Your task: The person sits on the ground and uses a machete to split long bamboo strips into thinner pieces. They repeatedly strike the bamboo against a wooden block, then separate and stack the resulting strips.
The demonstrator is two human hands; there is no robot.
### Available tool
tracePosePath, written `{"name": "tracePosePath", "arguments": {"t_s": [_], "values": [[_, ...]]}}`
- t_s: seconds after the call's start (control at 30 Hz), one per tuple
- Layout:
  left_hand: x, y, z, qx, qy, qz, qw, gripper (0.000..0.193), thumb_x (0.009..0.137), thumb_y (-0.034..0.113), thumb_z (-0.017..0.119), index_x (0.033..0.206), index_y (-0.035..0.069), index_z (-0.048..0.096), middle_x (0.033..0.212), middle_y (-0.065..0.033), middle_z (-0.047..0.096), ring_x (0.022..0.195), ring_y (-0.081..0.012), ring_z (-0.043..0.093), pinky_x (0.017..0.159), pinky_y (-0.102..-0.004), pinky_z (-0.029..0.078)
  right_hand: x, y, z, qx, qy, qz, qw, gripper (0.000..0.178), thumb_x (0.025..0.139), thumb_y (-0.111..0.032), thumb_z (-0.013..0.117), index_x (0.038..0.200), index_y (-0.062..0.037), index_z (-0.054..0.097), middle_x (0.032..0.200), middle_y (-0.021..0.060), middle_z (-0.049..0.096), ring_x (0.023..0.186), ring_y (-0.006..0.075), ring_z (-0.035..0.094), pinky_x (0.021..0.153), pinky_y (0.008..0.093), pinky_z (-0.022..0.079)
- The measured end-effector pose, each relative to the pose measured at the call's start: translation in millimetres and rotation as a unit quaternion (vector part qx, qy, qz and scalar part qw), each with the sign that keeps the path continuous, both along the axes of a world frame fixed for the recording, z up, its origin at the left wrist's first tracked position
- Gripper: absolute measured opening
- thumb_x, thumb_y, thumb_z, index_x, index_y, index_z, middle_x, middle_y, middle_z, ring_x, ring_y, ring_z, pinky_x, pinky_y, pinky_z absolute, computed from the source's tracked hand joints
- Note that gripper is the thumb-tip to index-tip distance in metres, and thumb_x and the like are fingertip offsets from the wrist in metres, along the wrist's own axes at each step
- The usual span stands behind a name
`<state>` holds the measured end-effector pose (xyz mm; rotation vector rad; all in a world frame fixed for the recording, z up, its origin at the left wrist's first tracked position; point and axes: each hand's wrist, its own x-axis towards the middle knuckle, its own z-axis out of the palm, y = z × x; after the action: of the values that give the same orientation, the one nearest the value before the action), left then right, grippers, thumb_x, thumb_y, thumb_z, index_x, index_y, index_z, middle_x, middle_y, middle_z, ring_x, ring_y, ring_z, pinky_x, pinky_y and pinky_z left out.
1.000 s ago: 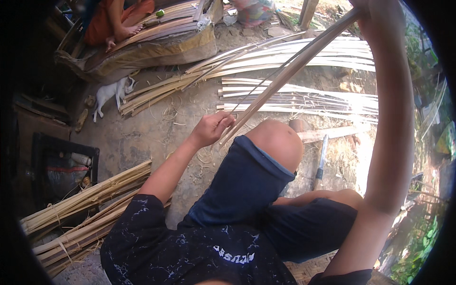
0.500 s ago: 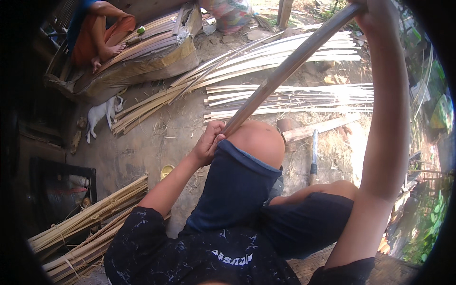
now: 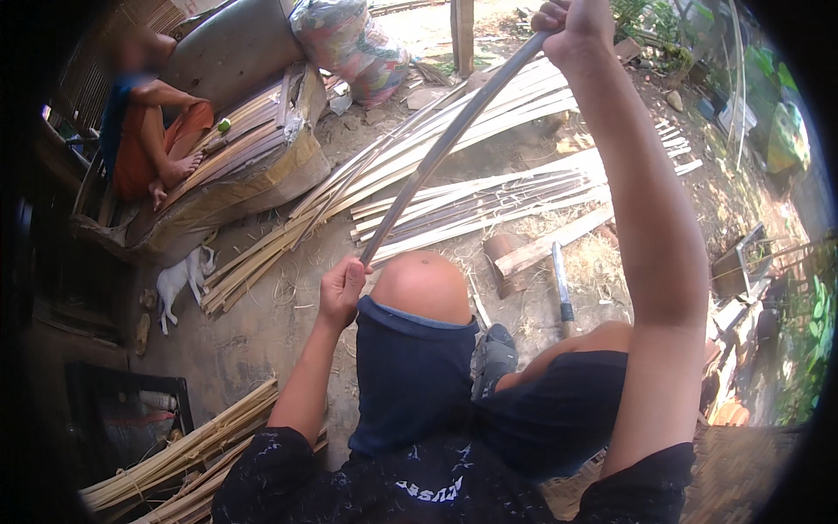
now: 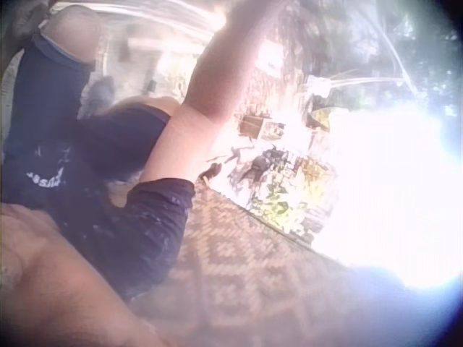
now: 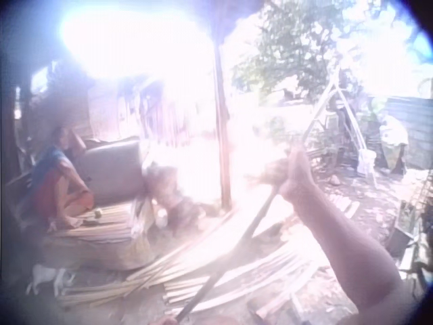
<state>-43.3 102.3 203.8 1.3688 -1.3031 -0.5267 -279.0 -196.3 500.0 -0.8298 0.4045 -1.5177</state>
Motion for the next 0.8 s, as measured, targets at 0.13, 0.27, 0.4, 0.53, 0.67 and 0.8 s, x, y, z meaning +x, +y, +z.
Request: {"name": "tracePosePath", "arguments": {"t_s": [0.13, 0.27, 0.4, 0.53, 0.67, 0.8], "values": [[19.6, -1.0, -7.6, 0.111, 0.128, -0.115, 0.979, 0.039, 0.103, 0.041, 0.053, 0.097, 0.004, 0.065, 0.074, 0.0026, 0.058, 0.063, -0.0044, 0.049, 0.057, -0.0221, 0.041, 12.8, 25.8, -0.3, -0.032, -0.053, -0.054, 0.997, 0.040, 0.104, -0.050, 0.035, 0.111, -0.0126, 0.045, 0.055, -0.0068, 0.024, 0.043, 0.0093, 0.024, 0.038, 0.0267, 0.018], [18.4, -4.9, 8.2, 0.182, 0.255, -0.156, 0.937, 0.041, 0.104, 0.040, 0.051, 0.110, 0.001, 0.064, 0.079, 0.0049, 0.059, 0.069, -0.0036, 0.052, 0.060, -0.0209, 0.043, -4.3, -36.7, -31.0, -0.008, -0.042, -0.033, 0.999, 0.040, 0.103, -0.051, 0.039, 0.103, -0.0111, 0.043, 0.058, -0.0059, 0.029, 0.043, 0.0101, 0.026, 0.037, 0.0274, 0.019], [21.5, -13.0, 7.6, 0.184, 0.149, -0.186, 0.954, 0.038, 0.102, 0.040, 0.054, 0.102, 0.003, 0.062, 0.077, 0.0036, 0.058, 0.069, -0.0042, 0.054, 0.060, -0.0204, 0.043, 4.3, -25.8, -39.6, 0.024, -0.015, -0.047, 0.998, 0.045, 0.107, -0.047, 0.024, 0.107, -0.0061, 0.043, 0.071, 0.0009, 0.039, 0.055, 0.0104, 0.035, 0.048, 0.0277, 0.035], [28.0, -12.8, -20.5, 0.251, 0.181, -0.116, 0.944, 0.038, 0.100, 0.041, 0.057, 0.089, 0.005, 0.059, 0.069, 0.0029, 0.054, 0.061, -0.0049, 0.048, 0.053, -0.0216, 0.038, 29.9, -55.5, -72.6, 0.054, 0.090, -0.067, 0.992, 0.046, 0.107, -0.043, 0.026, 0.110, -0.0009, 0.045, 0.078, 0.0082, 0.051, 0.061, 0.0155, 0.054, 0.055, 0.0304, 0.051], [28.5, -0.8, -54.1, 0.284, 0.206, -0.039, 0.936, 0.038, 0.102, 0.043, 0.053, 0.087, 0.008, 0.058, 0.063, 0.0038, 0.049, 0.050, -0.0042, 0.039, 0.045, -0.0220, 0.030, 58.1, -90.0, -144.4, 0.154, 0.165, 0.001, 0.974, 0.048, 0.108, -0.039, 0.025, 0.133, -0.0007, 0.038, 0.099, 0.0188, 0.064, 0.079, 0.0233, 0.067, 0.069, 0.0356, 0.059], [28.1, 12.8, -113.3, 0.315, 0.178, -0.006, 0.932, 0.039, 0.102, 0.043, 0.052, 0.087, 0.007, 0.058, 0.062, 0.0034, 0.049, 0.047, -0.0043, 0.039, 0.043, -0.0218, 0.031, 77.4, -95.7, -282.1, 0.226, 0.280, 0.024, 0.933, 0.043, 0.106, -0.039, 0.035, 0.136, -0.0084, 0.041, 0.096, 0.0127, 0.063, 0.076, 0.0213, 0.062, 0.074, 0.0369, 0.052]]}}
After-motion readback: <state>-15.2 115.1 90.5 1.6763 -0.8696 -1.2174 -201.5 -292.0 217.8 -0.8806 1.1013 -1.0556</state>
